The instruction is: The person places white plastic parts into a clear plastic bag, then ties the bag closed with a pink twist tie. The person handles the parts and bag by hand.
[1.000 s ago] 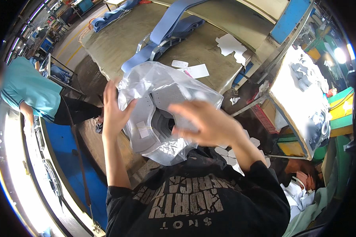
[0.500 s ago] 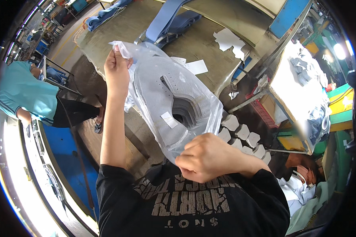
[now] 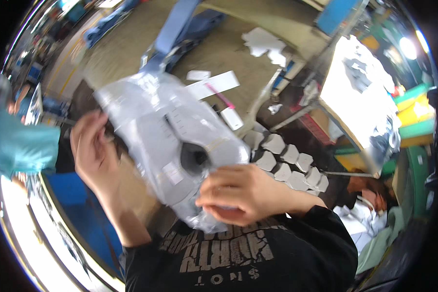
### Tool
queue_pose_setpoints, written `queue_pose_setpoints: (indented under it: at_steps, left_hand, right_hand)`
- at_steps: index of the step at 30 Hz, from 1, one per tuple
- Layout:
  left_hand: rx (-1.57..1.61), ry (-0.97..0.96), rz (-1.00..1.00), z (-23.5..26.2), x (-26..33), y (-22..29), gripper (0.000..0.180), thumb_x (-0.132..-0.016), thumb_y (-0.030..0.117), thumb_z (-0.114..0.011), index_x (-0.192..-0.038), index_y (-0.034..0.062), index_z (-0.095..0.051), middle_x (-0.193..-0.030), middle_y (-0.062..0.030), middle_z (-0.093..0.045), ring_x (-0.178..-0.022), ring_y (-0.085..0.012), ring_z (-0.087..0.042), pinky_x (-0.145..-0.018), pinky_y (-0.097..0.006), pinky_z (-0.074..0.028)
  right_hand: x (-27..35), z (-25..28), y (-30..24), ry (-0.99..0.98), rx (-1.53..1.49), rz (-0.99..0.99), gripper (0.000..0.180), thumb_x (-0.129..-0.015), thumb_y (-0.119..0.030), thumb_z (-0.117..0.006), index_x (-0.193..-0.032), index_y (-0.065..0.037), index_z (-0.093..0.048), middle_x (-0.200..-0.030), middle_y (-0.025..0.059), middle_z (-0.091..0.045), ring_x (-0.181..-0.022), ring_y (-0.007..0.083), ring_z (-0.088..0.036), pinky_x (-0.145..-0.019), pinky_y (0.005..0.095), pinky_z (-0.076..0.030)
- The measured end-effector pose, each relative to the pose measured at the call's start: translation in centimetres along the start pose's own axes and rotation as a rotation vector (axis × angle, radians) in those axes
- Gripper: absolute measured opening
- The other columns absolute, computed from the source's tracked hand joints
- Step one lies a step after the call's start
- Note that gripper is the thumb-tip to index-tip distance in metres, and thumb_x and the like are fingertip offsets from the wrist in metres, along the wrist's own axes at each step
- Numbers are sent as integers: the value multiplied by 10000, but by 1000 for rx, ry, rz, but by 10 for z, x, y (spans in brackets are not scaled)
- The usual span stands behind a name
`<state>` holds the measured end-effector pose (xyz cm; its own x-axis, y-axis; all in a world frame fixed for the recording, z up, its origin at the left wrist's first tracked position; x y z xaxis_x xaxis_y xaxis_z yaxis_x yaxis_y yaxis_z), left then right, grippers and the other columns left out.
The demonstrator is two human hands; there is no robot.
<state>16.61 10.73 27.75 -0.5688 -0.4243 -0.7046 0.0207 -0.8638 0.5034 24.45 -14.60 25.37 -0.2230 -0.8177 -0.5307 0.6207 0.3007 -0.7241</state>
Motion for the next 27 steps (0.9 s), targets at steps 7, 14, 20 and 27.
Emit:
queue_pose_setpoints:
  at_steps: [7, 14, 20, 27]
  left_hand:
    - [116, -242, 112, -52, 42, -18, 236, -967, -150, -621, -1089, -27, -783, -1160, -143, -724, -1046, -219, -703, -878, -288, -568]
    - [-57, -380, 329, -112, 61, -41, 239, -1109, 92, -577, -1154, -20, -783, -1069, -158, -784, -1009, -292, -741, -866, -372, -553]
    - [-157, -552, 308, -117, 61, -37, 257, -1082, 60, -543, -1175, -45, -759, -1101, -157, -767, -1037, -268, -718, -930, -366, -547]
    - [-382, -781, 596, -83, 31, -49, 311, -1070, 78, -580, -1335, -6, -719, -1289, -209, -759, -1220, -282, -709, -1074, -367, -536]
  right_hand:
    - [73, 141, 103, 316, 413, -410, 170, -902, -9, -747, -1068, -35, -768, -999, 105, -733, -862, 294, -719, -742, 381, -584]
    - [225, 324, 191, 546, 705, -742, 394, -976, -190, -759, -1339, -68, -665, -1303, 244, -622, -1168, 430, -654, -1011, 472, -543]
    - [387, 482, 265, 893, 702, -1207, 724, -995, -313, -777, -1594, -99, -431, -1476, 287, -579, -1248, 353, -657, -1037, 478, -550]
    - [431, 625, 309, 976, 1172, -1101, 824, -963, -226, -744, -1626, 42, -334, -1542, 347, -522, -1416, 473, -545, -1204, 497, -438]
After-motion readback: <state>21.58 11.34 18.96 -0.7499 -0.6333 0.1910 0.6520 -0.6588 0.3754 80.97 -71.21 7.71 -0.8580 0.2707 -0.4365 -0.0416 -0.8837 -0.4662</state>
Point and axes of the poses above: each hand's wrist, its own x-axis away from the middle knuckle, its own z-axis out of the back of the hand, y = z × x, the point moved 9 cm from there along -x, towards the middle knuckle
